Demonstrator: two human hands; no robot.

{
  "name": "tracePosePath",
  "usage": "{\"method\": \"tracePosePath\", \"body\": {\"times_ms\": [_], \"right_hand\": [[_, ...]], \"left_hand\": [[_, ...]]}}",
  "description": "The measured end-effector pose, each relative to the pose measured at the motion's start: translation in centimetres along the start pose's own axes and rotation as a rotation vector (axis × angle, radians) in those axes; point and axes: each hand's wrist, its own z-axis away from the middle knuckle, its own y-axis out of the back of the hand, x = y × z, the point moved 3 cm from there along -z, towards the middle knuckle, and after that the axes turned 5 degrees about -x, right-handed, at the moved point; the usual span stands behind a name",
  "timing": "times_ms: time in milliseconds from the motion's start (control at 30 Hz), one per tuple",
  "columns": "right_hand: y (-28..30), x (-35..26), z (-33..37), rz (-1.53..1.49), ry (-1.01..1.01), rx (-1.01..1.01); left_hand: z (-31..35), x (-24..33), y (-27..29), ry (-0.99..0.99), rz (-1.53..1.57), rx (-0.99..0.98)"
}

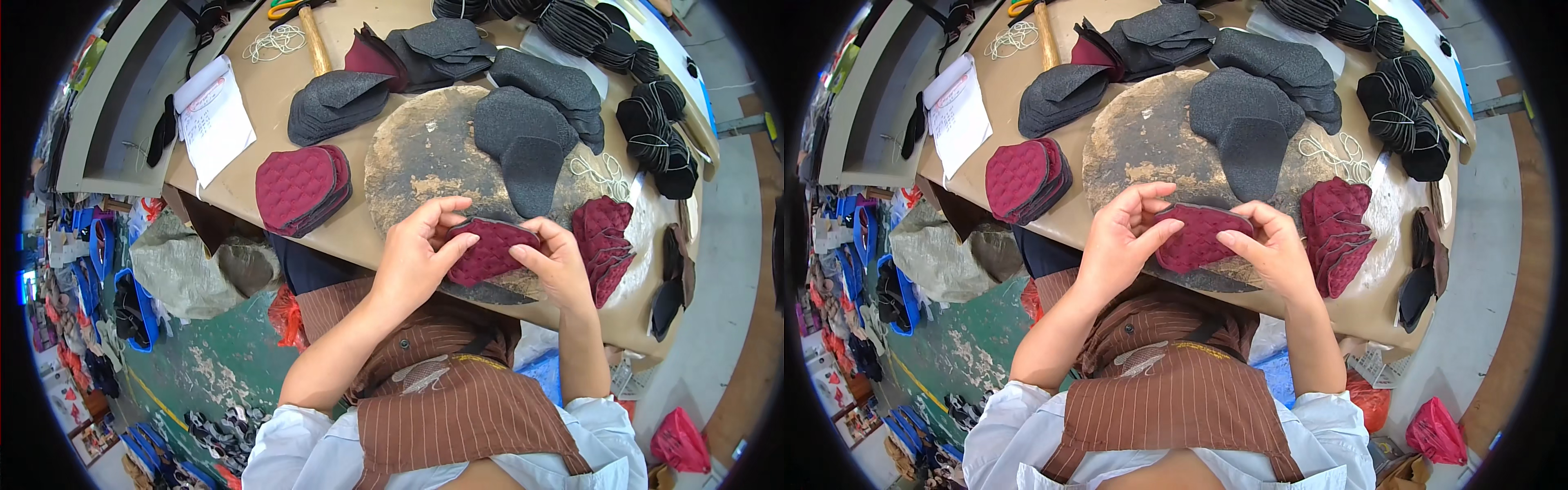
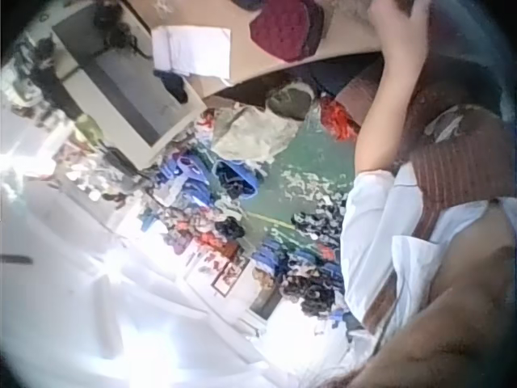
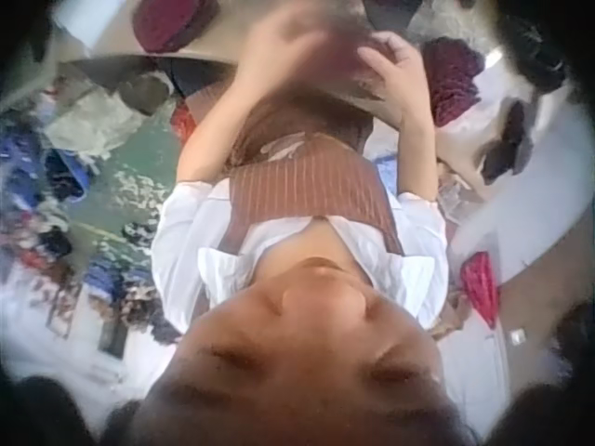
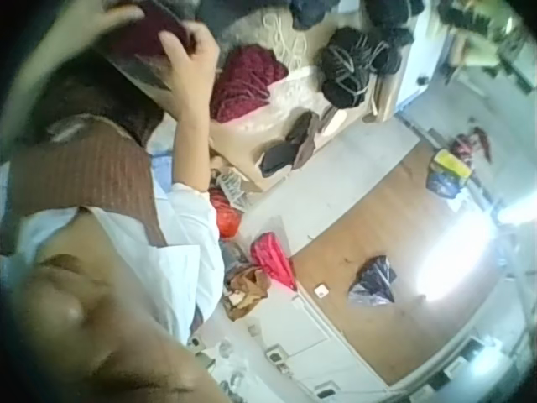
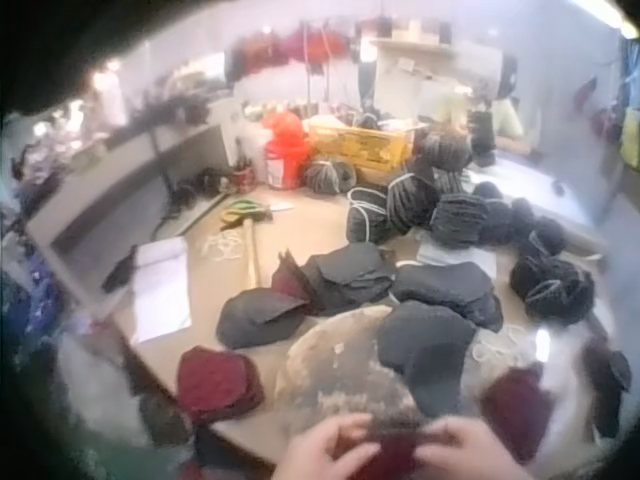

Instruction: The person assembles small, quilted fabric pieces by hand, layering maroon and dark gray components. They repeatedly pick up pairs of pieces, align them, and place them into a growing stack on the table. The process involves handling the items one at a time and organizing them into a neat pile.

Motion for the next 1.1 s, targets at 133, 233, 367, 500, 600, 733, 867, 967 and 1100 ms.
{"method": "tracePosePath", "body": {"times_ms": [133, 233, 367, 500, 600, 733, 867, 967, 1100], "right_hand": [[-1.0, -0.6, -0.5, -0.012, -0.08, -0.052], [-0.7, -0.3, -0.4, -0.009, -0.048, -0.072], [-0.7, -0.3, -0.3, 0.016, -0.035, -0.066], [-0.7, -0.2, -0.2, 0.048, 0.011, -0.068], [-0.9, -0.2, 0.0, 0.021, 0.056, -0.088], [-1.0, -0.1, 0.2, -0.022, 0.048, -0.086], [-1.2, -0.3, 0.2, -0.014, 0.033, -0.106], [-1.1, -0.6, 0.2, -0.014, 0.035, -0.117], [-1.3, -0.9, 0.0, 0.017, 0.064, -0.104]], "left_hand": [[0.4, 0.0, 0.4, -0.128, -0.136, 0.095], [0.7, 0.2, 0.7, -0.225, -0.185, 0.093], [0.4, 1.0, 1.2, -0.18, -0.179, 0.032], [0.7, 2.7, 1.4, -0.224, -0.286, -0.022], [1.1, 2.8, 1.4, -0.36, -0.378, 0.013], [1.2, 2.6, 1.2, -0.28, -0.282, 0.003], [1.2, 2.7, 1.7, -0.195, -0.213, -0.068], [1.3, 3.6, 1.5, -0.209, -0.287, -0.1], [1.5, 3.9, 1.4, -0.249, -0.417, -0.115]]}}
